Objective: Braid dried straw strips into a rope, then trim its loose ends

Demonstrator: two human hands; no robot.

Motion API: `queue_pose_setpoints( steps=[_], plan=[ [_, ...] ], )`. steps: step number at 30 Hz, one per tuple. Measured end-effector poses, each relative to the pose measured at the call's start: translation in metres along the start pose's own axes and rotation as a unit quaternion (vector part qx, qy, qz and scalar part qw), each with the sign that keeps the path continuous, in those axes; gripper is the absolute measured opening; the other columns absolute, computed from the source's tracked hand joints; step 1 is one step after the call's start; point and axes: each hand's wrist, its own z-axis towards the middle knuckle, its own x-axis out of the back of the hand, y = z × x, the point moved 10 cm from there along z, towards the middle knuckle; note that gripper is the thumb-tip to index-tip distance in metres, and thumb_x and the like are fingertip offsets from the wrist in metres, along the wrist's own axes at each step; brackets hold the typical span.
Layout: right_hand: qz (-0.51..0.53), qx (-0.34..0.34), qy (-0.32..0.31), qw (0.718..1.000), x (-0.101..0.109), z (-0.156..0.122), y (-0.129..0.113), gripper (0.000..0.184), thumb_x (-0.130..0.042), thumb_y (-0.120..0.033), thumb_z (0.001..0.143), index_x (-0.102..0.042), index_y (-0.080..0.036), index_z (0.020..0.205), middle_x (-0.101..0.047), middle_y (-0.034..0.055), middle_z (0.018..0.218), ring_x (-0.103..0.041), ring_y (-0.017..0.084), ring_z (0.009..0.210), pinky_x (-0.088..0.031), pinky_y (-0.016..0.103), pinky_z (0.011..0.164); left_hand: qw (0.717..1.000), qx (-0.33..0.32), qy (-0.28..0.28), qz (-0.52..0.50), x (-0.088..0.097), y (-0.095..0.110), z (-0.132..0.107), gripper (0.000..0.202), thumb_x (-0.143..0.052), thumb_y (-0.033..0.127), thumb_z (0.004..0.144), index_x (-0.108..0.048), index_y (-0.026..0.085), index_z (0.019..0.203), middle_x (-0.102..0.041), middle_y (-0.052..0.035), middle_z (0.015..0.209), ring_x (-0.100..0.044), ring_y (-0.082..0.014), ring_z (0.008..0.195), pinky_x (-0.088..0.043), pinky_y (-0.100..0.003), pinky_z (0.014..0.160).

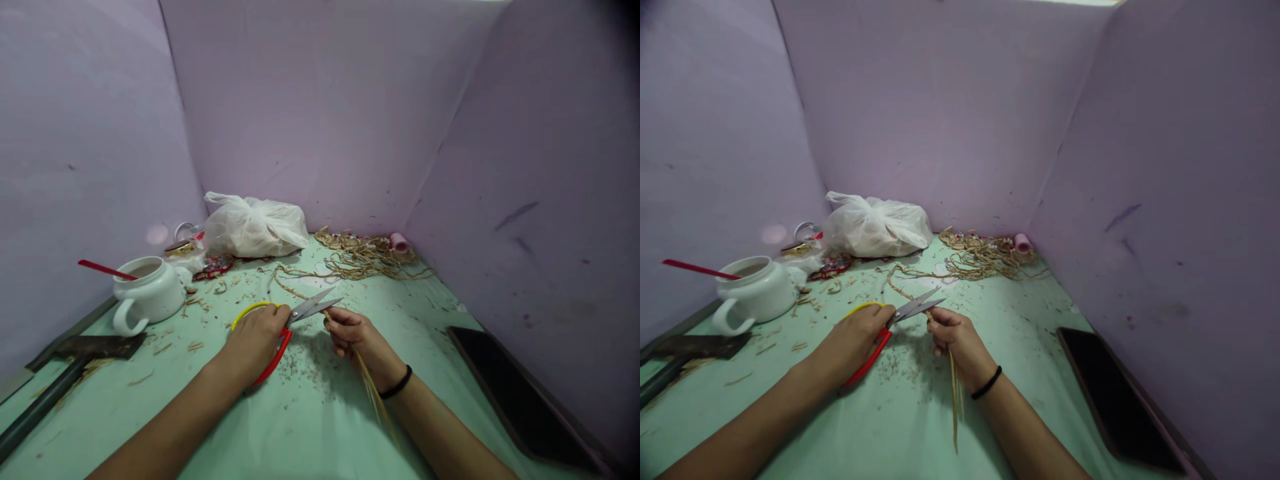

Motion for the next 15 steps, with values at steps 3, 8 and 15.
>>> queue_pose_setpoints(
  steps=[3,8,15],
  plan=[
    [0.010,-0.006,0.002,1.000,0.002,0.001,0.003,0.032,-0.067,-0.019,0.058,-0.066,-0.015,0.090,-0.038,-0.0065,0.055,-0.024,0.003,0.042,-0.029,0.017,0.037,1.000,-0.003,-0.002,0.003,0.001,0.001,0.000,0.022,-0.032,0.012,0.081,-0.048,0.020,0.095,-0.056,-0.0065,0.087,-0.055,-0.0180,0.078,-0.041,-0.028,0.066],
    [0.026,-0.012,0.013,1.000,0.006,0.004,0.006,0.037,-0.069,-0.020,0.056,-0.065,-0.016,0.093,-0.044,-0.0059,0.059,-0.029,0.002,0.040,-0.030,0.017,0.036,0.996,0.013,0.012,-0.083,0.007,-0.007,0.000,0.016,-0.037,0.017,0.080,-0.050,0.019,0.089,-0.059,-0.0058,0.082,-0.057,-0.0173,0.075,-0.041,-0.027,0.066],
    [0.023,-0.084,-0.067,0.994,-0.018,-0.007,0.021,0.019,-0.070,-0.018,0.057,-0.061,-0.014,0.073,-0.052,-0.0023,0.063,-0.045,0.005,0.046,-0.038,0.018,0.042,0.827,0.160,0.120,-0.526,-0.002,-0.048,0.002,0.028,-0.049,0.039,0.074,-0.046,0.018,0.093,-0.058,-0.0005,0.069,-0.054,-0.0116,0.049,-0.039,-0.021,0.042]
  ],
)
